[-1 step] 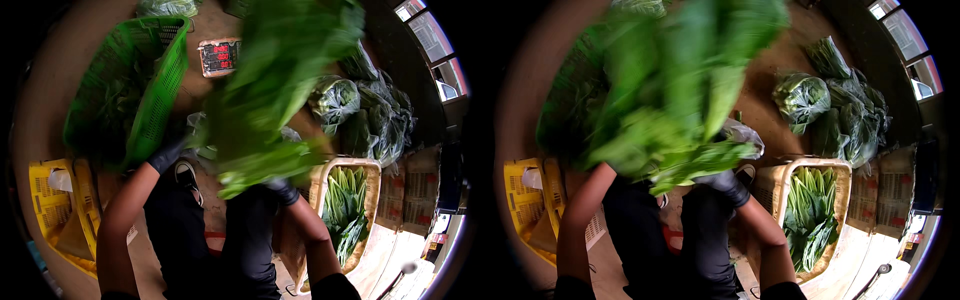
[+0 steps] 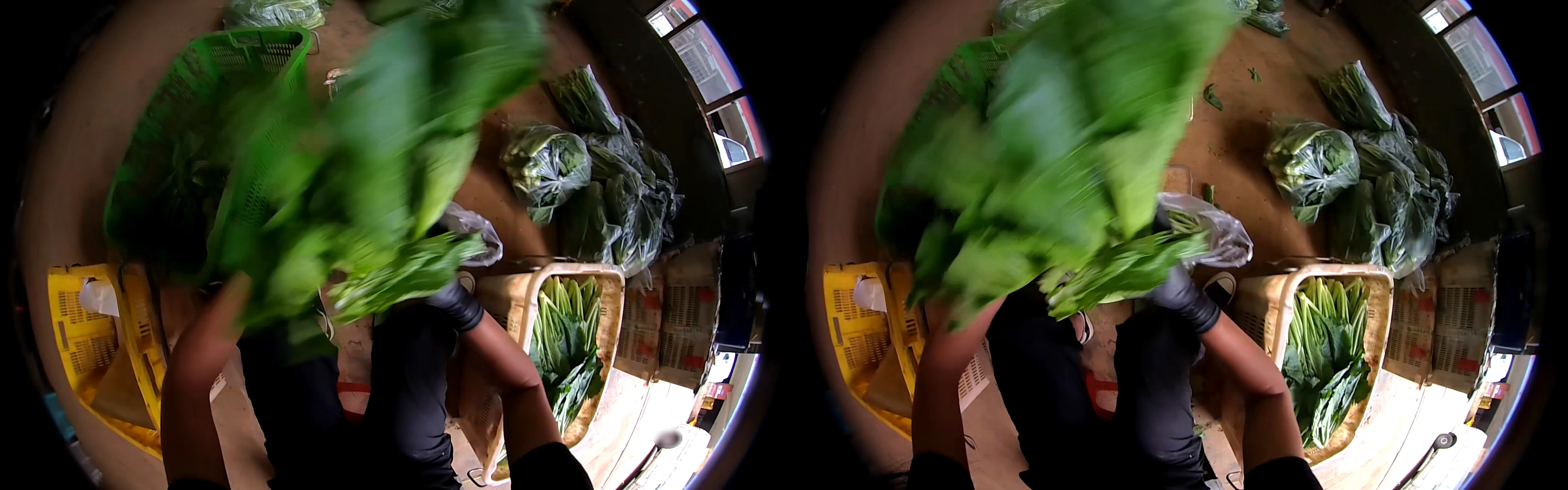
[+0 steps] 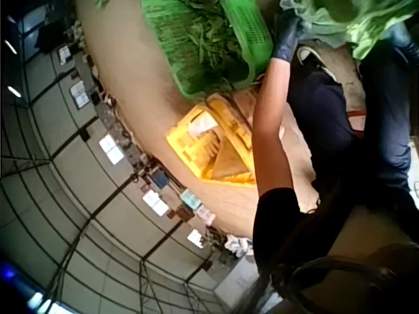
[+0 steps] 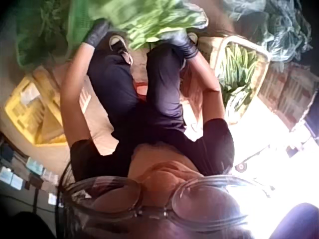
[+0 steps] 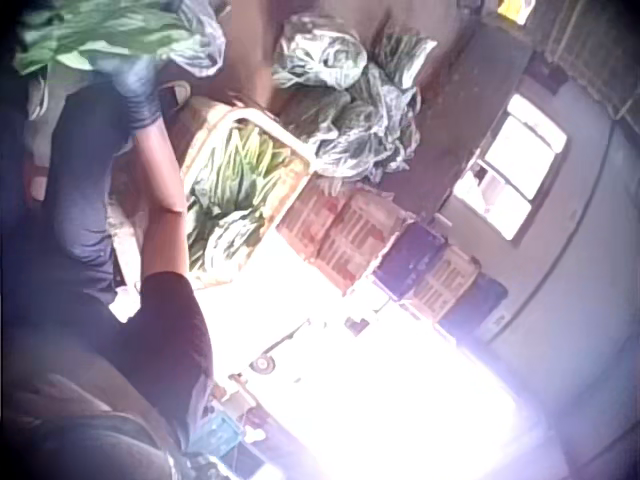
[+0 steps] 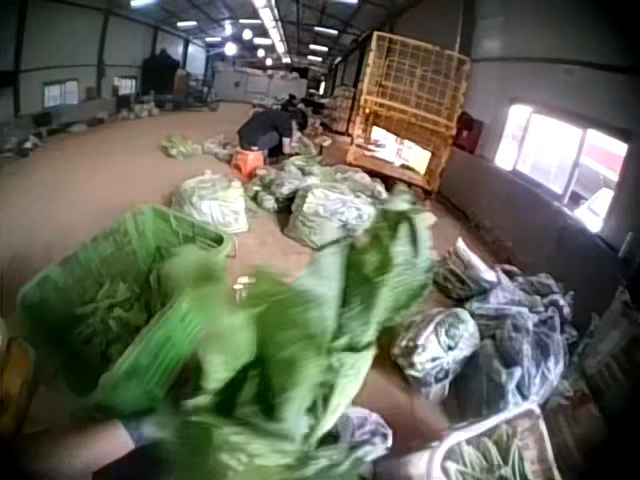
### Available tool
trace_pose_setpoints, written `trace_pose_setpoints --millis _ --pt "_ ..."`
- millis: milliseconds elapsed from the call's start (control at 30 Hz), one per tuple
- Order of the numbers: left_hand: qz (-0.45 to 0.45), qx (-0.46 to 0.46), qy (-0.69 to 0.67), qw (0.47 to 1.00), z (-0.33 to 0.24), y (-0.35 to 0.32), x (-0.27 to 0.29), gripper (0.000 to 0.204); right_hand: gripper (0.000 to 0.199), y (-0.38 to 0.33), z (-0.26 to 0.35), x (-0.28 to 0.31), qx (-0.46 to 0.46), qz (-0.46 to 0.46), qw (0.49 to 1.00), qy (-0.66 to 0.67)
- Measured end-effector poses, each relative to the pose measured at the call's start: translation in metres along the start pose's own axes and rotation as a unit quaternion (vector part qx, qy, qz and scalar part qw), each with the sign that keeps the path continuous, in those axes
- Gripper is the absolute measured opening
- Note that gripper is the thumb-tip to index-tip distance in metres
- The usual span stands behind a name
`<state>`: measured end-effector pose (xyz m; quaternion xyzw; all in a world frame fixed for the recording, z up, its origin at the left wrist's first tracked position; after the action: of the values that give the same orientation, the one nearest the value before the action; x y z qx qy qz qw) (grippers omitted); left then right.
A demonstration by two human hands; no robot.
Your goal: The person puts leafy green vegetables from a plastic crate into a plastic bag, weighs the bag on a digital scale, and ties the bag closed by hand.
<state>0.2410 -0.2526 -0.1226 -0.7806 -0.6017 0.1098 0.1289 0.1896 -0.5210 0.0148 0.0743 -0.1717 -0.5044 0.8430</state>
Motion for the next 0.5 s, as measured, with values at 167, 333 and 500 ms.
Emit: trace_pose_setpoints --millis 167,333,500 --pt "0.071 -0.051 -0.253 0.963 0.019 -0.021 0.041 0.041 0.095 0.057 -0.086 -0.017 0.040 0.220 0.922 -0.315" --pt "0.021 0.137 -0.426 0.894 -0.013 -0.041 0.017 0.040 0.098 0.033 -0.231 0.065 -0.232 0.205 0.951 -0.005" --pt "0.001 0.148 -0.011 0.989 -0.031 -0.033 0.020 0.048 0.056 0.012 -0.306 0.107 -0.230 0.182 0.927 -0.232"
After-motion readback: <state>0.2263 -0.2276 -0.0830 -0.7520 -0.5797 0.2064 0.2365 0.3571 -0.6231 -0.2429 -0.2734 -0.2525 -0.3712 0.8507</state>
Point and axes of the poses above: each hand's wrist, its own y-axis towards the middle knuckle, its own x-axis out of the back of the hand, z = x × y, the point moved 6 cm from there along y, towards the middle knuckle, and after that the axes turned 9 degrees about y, right-handed, at the moved point
